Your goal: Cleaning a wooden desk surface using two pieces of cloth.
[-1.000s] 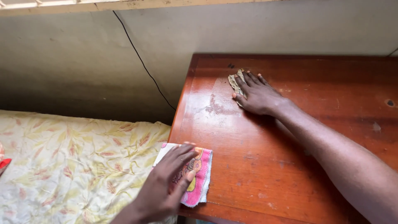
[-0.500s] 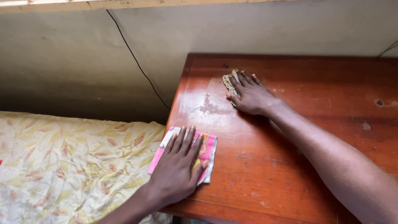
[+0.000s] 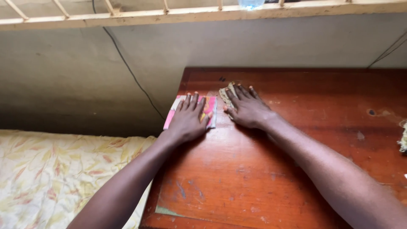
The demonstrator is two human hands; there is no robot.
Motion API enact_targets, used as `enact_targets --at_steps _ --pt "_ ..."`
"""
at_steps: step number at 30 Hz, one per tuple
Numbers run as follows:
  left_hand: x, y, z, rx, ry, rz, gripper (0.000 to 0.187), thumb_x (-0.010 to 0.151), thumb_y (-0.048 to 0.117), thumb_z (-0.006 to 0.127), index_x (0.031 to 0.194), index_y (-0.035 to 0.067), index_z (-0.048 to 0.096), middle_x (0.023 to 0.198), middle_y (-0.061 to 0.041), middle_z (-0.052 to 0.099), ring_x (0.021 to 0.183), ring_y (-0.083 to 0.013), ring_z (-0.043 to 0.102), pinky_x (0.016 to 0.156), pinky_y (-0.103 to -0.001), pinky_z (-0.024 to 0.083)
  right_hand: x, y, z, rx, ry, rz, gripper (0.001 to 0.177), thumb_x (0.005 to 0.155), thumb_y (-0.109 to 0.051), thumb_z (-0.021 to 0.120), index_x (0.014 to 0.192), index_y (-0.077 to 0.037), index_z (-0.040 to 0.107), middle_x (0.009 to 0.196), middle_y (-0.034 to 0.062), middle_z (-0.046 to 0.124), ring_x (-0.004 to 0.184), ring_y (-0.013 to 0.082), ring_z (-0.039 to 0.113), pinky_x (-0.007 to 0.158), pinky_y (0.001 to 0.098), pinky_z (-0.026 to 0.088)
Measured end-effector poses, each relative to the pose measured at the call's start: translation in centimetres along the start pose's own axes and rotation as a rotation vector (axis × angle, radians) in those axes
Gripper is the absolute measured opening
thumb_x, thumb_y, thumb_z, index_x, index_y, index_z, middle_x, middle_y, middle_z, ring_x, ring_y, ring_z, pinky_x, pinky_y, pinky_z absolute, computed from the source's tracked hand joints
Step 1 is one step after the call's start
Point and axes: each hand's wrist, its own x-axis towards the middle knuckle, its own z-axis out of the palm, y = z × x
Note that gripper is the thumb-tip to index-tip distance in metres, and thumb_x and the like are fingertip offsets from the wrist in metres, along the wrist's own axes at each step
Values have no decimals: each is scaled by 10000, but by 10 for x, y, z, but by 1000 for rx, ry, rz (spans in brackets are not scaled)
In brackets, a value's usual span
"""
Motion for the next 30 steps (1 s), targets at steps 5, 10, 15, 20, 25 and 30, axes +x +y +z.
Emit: enact_targets --at_steps 5,10,15,20,25,30 --pt "63 -18 10 7 44 -20 804 1013 610 252 1631 98 206 1704 -203 112 1583 -367 67 1268 -506 71 2 1 1 17 31 2 777 1015 -599 287 1645 -181 105 1722 119 20 1590 280 -10 1271 488 0" --pt "123 -33 27 -12 41 -59 784 1022 571 256 1642 95 192 1706 -206 98 1586 -371 74 1267 -516 71 1 1 2 30 45 11 774 1020 -600 288 1642 -171 123 1728 120 32 1596 283 0 1276 485 5" --pt "155 -26 26 -42 94 -256 756 1004 524 239 1631 107 170 1716 -176 49 1580 -369 26 1263 -492 34 -3 1 -6 82 10 -10 824 999 -629 304 1647 -169 86 1716 126 20 1588 283 -11 1269 493 -4" --pt "159 -24 29 -47 96 -296 761 1008 534 257 1632 106 173 1711 -189 63 1582 -376 26 1263 -491 42 19 18 -8 80 19 22 809 996 -623 291 1650 -184 108 1721 127 22 1587 293 2 1272 502 3" --pt "167 -20 25 -33 111 -306 772 1003 532 298 1632 94 207 1705 -210 109 1581 -395 67 1258 -504 80 54 26 -4 52 23 41 784 1021 -621 254 1641 -159 126 1726 135 23 1597 293 2 1278 502 3" --pt "177 -15 32 -30 176 -303 739 1024 508 296 1614 65 252 1690 -231 157 1563 -428 123 1252 -541 117 77 29 -9 91 20 40 761 1018 -561 257 1641 -152 104 1714 131 12 1579 300 -11 1268 497 -19"
